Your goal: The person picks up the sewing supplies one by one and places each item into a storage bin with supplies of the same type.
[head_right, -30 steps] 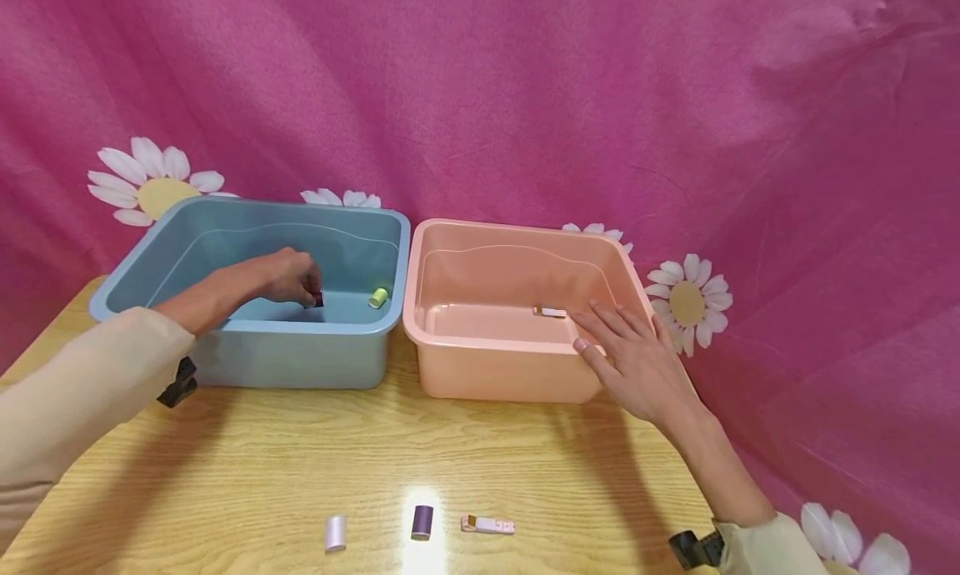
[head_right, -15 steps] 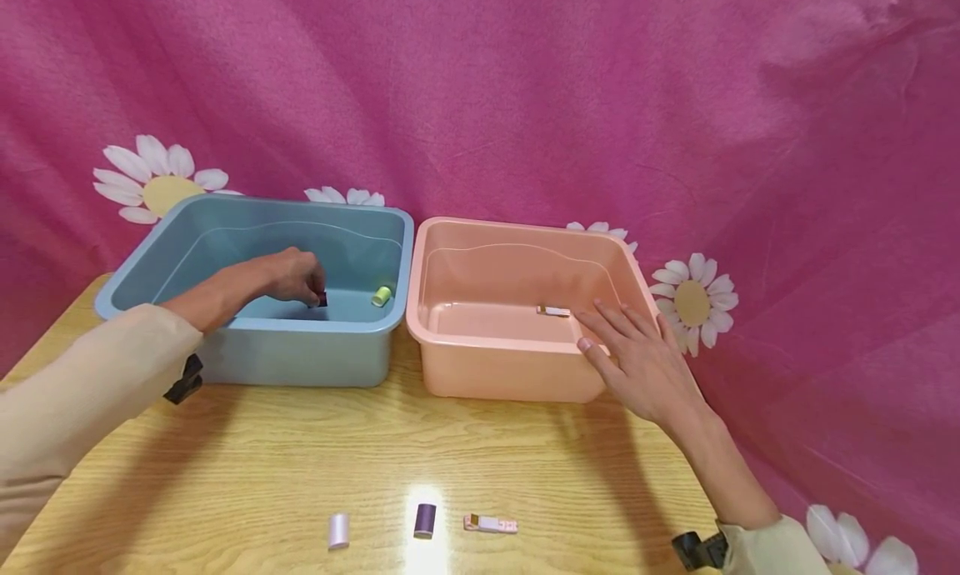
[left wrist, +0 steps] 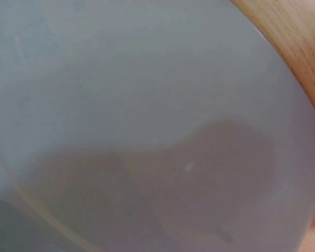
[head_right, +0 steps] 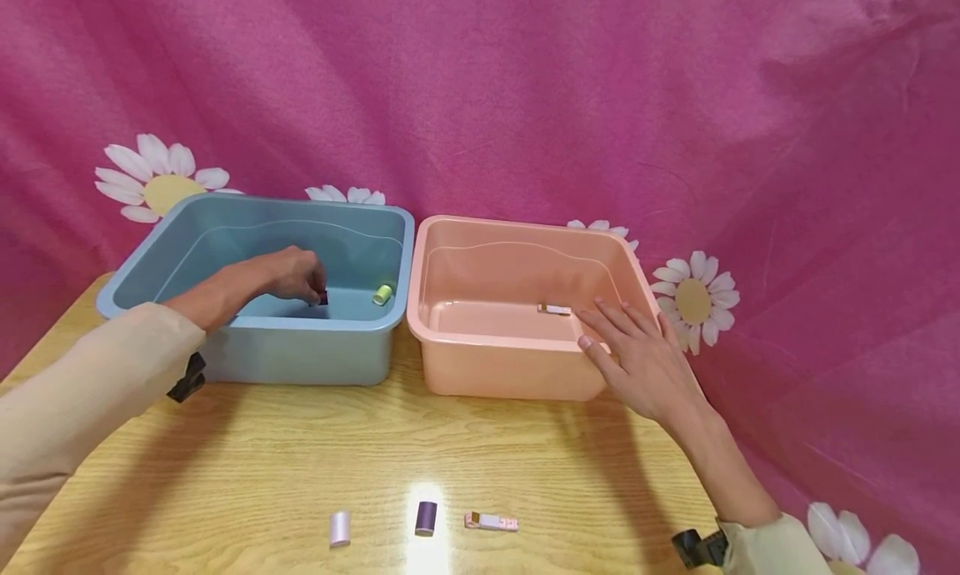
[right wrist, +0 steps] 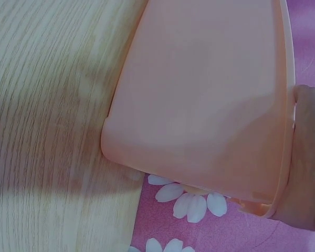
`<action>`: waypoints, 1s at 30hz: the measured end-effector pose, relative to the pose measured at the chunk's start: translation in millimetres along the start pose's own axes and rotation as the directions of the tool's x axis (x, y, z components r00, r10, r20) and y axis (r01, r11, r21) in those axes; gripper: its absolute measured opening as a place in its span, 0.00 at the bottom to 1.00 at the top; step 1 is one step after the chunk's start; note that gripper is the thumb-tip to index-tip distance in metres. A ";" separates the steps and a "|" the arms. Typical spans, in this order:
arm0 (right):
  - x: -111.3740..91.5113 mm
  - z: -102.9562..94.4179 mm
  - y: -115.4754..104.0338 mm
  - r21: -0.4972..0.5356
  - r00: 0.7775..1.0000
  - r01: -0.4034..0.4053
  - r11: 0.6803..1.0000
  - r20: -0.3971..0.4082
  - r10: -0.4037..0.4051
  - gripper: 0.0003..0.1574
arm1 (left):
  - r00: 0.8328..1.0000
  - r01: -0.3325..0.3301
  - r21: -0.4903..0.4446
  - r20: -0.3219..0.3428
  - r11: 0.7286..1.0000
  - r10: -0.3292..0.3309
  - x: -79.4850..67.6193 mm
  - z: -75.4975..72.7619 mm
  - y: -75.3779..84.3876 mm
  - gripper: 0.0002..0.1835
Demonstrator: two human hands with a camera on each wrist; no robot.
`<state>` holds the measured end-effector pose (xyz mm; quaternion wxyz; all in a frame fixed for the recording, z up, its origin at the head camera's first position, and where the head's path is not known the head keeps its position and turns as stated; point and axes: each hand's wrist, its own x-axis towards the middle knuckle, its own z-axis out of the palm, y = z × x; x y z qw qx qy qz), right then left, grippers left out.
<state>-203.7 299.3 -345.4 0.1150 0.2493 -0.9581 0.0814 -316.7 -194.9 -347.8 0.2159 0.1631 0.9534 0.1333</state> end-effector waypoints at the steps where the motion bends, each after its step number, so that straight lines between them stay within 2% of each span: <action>1: 0.2 -0.2 -0.1 0.000 1.000 -0.001 1.000 0.001 0.001 0.30 | 1.000 0.000 -0.001 -0.001 1.000 0.000 -0.1 -0.2 0.2 0.11; 19: 1.1 -0.5 0.6 0.002 1.000 -0.005 1.000 0.001 0.005 0.29 | 1.000 0.005 -0.004 -0.021 1.000 -0.005 -2.8 -1.7 2.0 0.13; 30: 0.9 -0.2 0.5 0.003 1.000 0.002 1.000 0.005 -0.002 0.29 | 0.999 -0.044 0.006 -0.032 0.999 0.044 -3.9 -1.7 1.4 0.16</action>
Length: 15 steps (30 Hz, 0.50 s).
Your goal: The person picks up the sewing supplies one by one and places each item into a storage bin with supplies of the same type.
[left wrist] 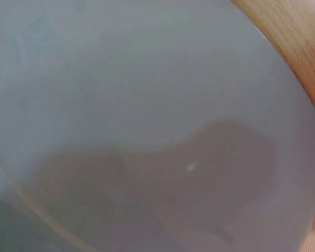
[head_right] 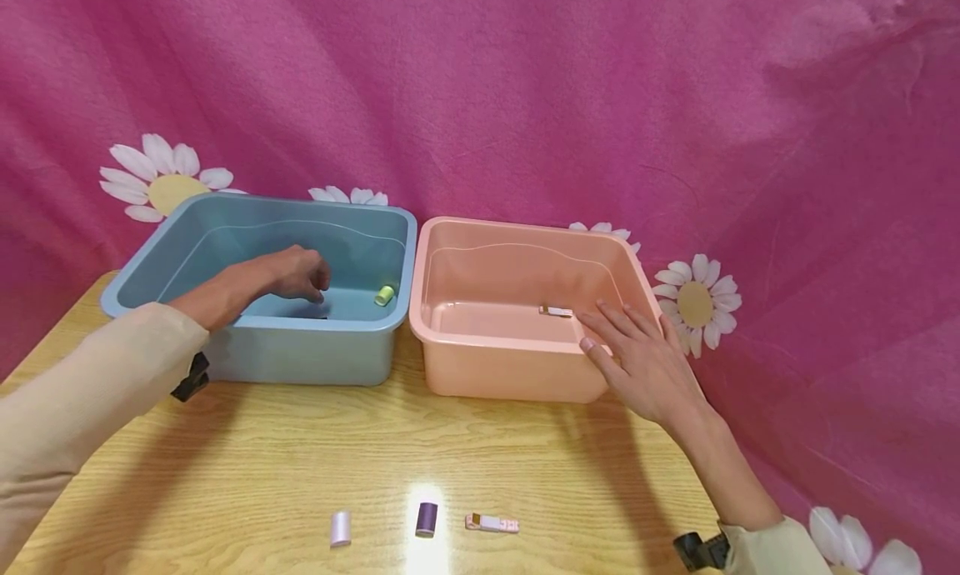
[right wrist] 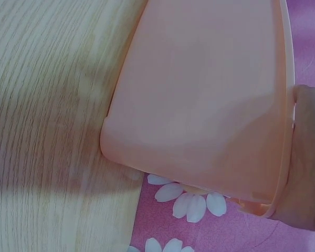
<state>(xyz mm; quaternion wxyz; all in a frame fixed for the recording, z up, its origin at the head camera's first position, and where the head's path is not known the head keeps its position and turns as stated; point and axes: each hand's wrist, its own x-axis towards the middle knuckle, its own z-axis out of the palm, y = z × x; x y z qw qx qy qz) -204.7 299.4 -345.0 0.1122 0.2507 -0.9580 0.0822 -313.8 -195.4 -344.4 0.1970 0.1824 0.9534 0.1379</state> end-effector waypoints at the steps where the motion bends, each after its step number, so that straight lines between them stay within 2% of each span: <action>1: 0.0 0.1 0.1 0.000 1.000 0.000 1.000 0.000 0.000 0.29 | 1.000 -0.007 0.003 -0.002 1.000 0.007 -0.3 0.0 0.0 0.15; 8: -0.6 0.7 0.3 0.001 1.000 0.002 1.000 -0.001 -0.002 0.29 | 0.999 -0.035 0.019 -0.006 0.999 0.035 -0.5 -0.6 -0.6 0.15; 15: -0.1 0.7 0.4 0.001 1.000 0.004 1.000 -0.003 -0.004 0.29 | 1.000 -0.018 -0.007 -0.001 1.000 0.018 1.0 -0.4 -0.9 0.15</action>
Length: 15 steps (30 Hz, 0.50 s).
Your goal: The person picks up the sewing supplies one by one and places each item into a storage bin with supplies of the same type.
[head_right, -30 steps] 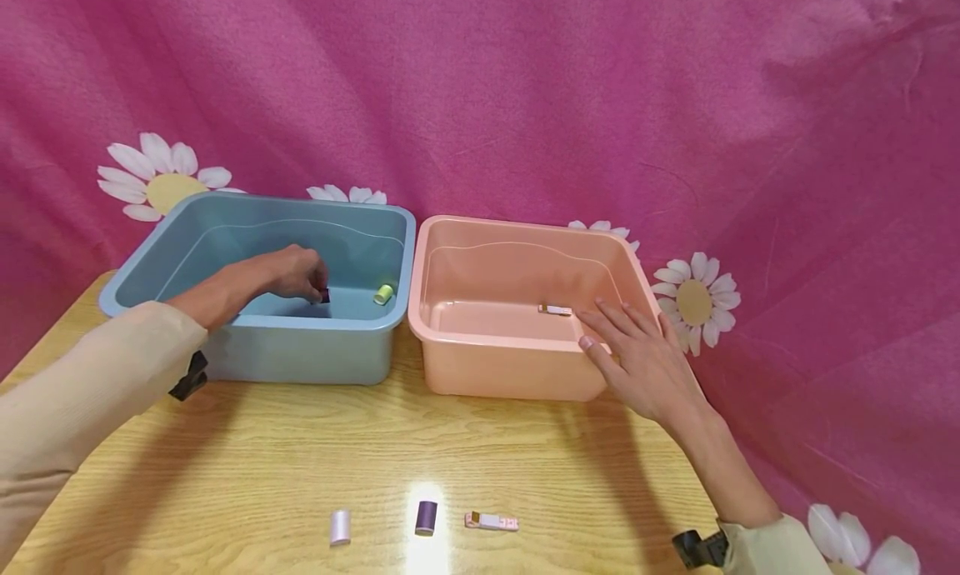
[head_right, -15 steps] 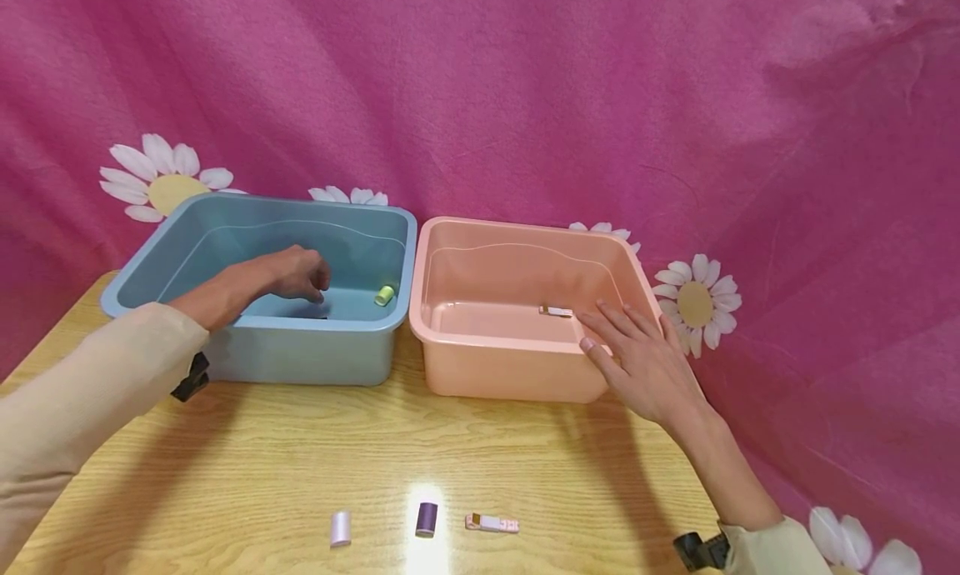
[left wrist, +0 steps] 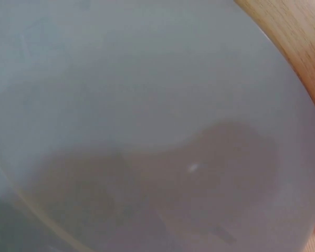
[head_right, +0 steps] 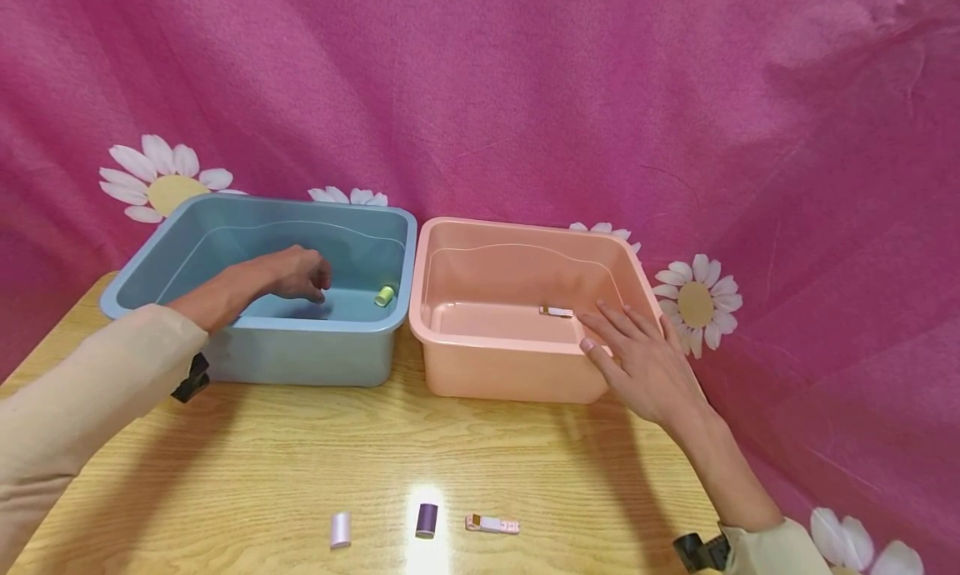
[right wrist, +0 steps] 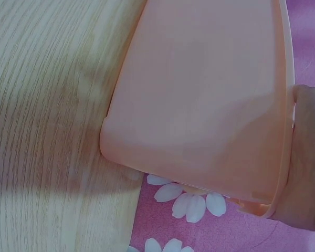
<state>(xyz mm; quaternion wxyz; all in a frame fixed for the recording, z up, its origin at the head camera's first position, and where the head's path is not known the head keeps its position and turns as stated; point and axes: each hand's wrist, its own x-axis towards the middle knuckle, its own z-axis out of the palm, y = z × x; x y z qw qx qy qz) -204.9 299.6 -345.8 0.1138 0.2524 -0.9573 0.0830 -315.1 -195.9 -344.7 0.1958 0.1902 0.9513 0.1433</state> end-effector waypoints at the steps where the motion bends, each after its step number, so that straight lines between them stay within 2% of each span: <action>1: -0.1 -0.3 -0.4 0.000 1.000 0.000 1.000 0.000 0.000 0.29 | 1.000 -0.001 0.000 -0.001 1.000 0.001 0.0 -0.2 0.1 0.15; 15: 0.3 0.6 0.4 -0.002 1.000 0.001 1.000 0.002 -0.001 0.28 | 0.999 0.047 -0.028 0.006 0.999 -0.047 2.2 -0.7 1.8 0.26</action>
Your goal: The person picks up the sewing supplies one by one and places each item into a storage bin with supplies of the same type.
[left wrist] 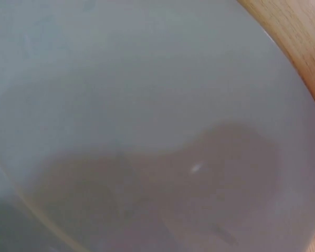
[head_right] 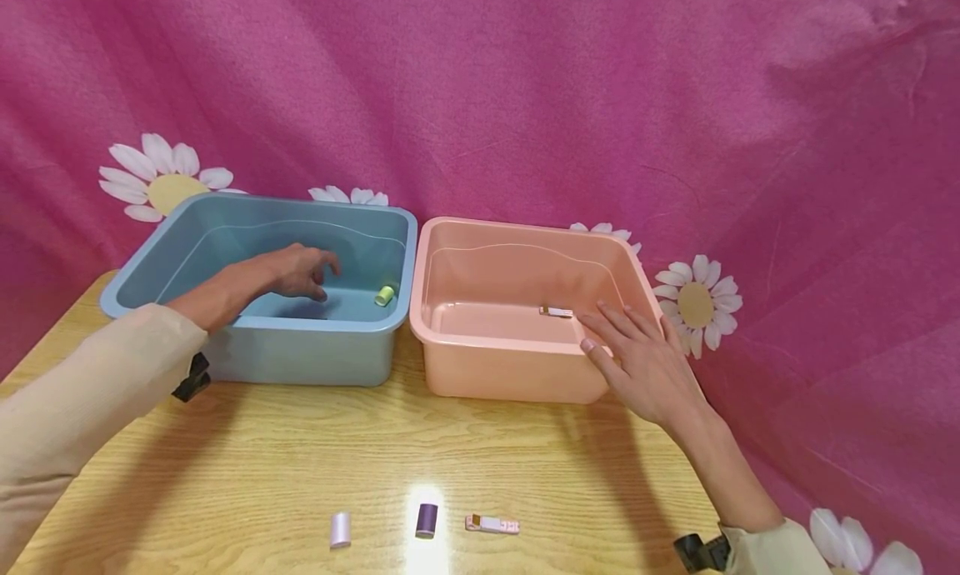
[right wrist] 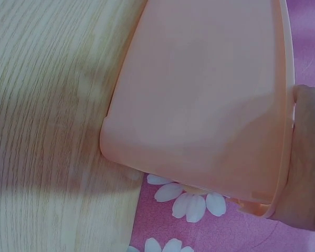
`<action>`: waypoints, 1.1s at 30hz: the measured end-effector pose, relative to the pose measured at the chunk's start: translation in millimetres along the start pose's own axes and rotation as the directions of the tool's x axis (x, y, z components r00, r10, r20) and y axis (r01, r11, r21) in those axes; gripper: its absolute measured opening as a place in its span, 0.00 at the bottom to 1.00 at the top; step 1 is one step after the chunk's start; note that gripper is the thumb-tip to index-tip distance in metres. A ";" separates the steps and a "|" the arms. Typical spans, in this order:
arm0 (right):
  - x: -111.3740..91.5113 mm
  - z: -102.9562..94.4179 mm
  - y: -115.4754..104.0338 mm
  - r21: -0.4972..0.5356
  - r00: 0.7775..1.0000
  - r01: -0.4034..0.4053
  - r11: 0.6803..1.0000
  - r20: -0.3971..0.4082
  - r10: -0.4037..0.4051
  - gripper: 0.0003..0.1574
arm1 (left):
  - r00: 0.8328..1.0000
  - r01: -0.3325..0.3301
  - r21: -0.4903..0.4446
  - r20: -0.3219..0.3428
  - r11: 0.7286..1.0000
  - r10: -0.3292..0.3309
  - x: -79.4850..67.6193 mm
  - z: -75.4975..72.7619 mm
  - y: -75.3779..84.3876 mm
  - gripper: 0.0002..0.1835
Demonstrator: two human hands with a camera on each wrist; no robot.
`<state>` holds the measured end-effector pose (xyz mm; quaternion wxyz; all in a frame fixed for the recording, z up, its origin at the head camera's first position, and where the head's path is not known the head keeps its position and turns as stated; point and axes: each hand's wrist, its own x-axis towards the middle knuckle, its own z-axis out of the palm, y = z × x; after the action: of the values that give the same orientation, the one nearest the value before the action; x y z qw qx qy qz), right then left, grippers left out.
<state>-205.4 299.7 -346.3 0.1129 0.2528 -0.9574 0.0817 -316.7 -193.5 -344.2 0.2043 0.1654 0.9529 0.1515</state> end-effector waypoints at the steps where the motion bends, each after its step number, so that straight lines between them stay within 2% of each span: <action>1: 0.0 0.0 0.0 -0.001 1.000 0.000 1.000 0.000 0.000 0.28 | 1.000 0.002 -0.002 0.002 1.000 -0.002 0.2 -0.1 0.1 0.26; 24: 0.0 -1.5 -2.3 -0.008 1.000 -0.006 1.000 0.003 0.006 0.28 | 0.999 -0.027 0.042 -0.041 0.999 0.029 1.0 -2.0 -0.4 0.28; 28: 0.4 -1.3 -2.5 -0.008 1.000 -0.003 1.000 0.001 0.003 0.28 | 0.996 -0.042 0.060 -0.072 0.997 0.046 0.4 -2.4 0.8 0.30; 33: 0.1 -0.4 -2.0 -0.009 1.000 -0.001 1.000 0.001 0.001 0.29 | 0.998 -0.030 0.062 -0.060 0.998 0.034 -2.3 -1.0 2.8 0.35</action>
<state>-204.4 297.9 -345.7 0.1135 0.2517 -0.9580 0.0776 -314.5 -192.1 -341.5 0.1677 0.1822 0.9600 0.1305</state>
